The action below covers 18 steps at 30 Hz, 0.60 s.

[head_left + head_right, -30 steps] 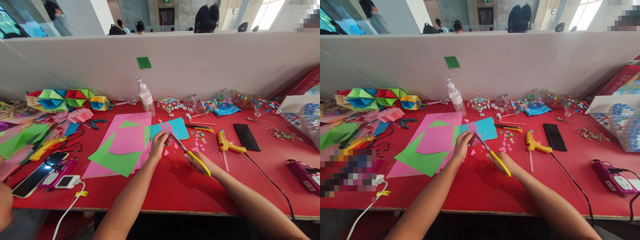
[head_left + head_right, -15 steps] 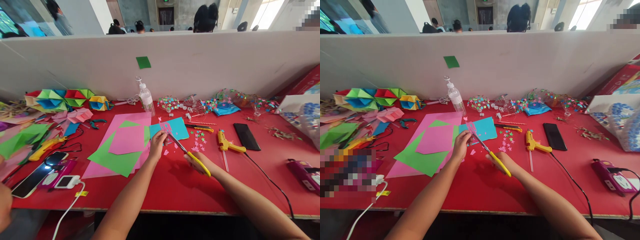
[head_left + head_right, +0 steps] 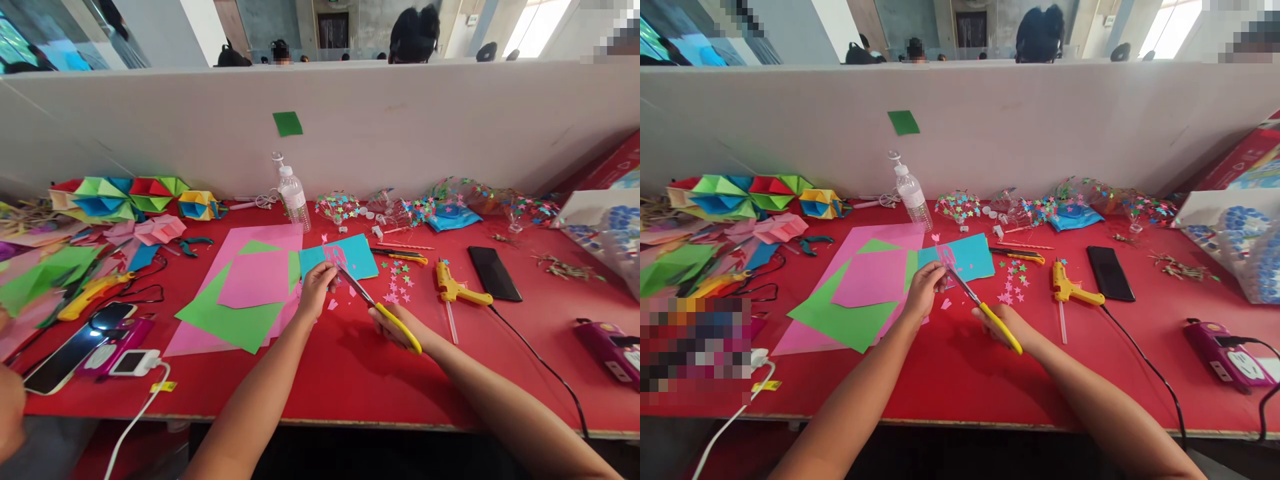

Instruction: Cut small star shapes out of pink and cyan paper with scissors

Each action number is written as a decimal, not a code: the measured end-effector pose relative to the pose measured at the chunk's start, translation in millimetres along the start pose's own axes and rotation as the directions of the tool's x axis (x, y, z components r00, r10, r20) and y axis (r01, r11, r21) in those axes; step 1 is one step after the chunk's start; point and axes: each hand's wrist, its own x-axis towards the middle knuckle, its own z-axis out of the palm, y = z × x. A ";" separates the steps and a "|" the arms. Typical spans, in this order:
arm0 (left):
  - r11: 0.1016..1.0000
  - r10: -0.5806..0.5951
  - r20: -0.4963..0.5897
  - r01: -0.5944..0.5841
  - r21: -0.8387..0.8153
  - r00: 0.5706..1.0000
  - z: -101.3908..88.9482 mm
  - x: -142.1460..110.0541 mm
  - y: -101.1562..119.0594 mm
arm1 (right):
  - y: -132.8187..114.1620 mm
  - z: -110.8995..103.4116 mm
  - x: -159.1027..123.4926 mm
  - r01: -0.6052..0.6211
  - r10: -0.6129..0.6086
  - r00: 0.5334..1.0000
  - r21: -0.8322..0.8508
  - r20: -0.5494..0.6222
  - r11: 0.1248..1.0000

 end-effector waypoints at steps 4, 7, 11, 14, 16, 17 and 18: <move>1.000 -0.007 -0.007 0.007 -0.005 1.000 0.5 -0.6 1.0 | 3.7 -1.0 1.4 -0.005 0.005 1.000 -0.008 0.012 1.000; 1.000 -0.008 -0.011 0.008 -0.003 1.000 0.7 -0.9 1.6 | 4.1 -1.4 2.0 -0.004 0.004 1.000 -0.019 0.005 1.000; 1.000 -0.002 -0.009 0.002 -0.001 1.000 0.9 -0.4 1.1 | 2.5 -1.4 1.7 -0.002 0.002 1.000 -0.026 -0.001 1.000; 1.000 -0.017 -0.014 0.017 -0.007 1.000 1.1 -0.2 0.7 | 1.5 -1.7 1.0 -0.015 0.015 1.000 -0.019 0.000 1.000; 0.999 -0.034 -0.017 0.034 -0.019 0.999 1.2 -0.3 1.1 | 1.0 -2.2 0.4 -0.022 0.022 1.000 -0.020 0.001 1.000; 0.999 -0.042 -0.017 0.042 -0.023 0.999 1.2 -0.4 1.6 | 0.6 -2.5 0.0 -0.021 0.021 1.000 -0.024 0.001 0.999; 0.999 -0.047 -0.019 0.047 -0.026 0.999 1.1 -0.5 2.3 | 0.1 -2.9 -0.4 -0.020 0.020 1.000 -0.029 0.004 0.999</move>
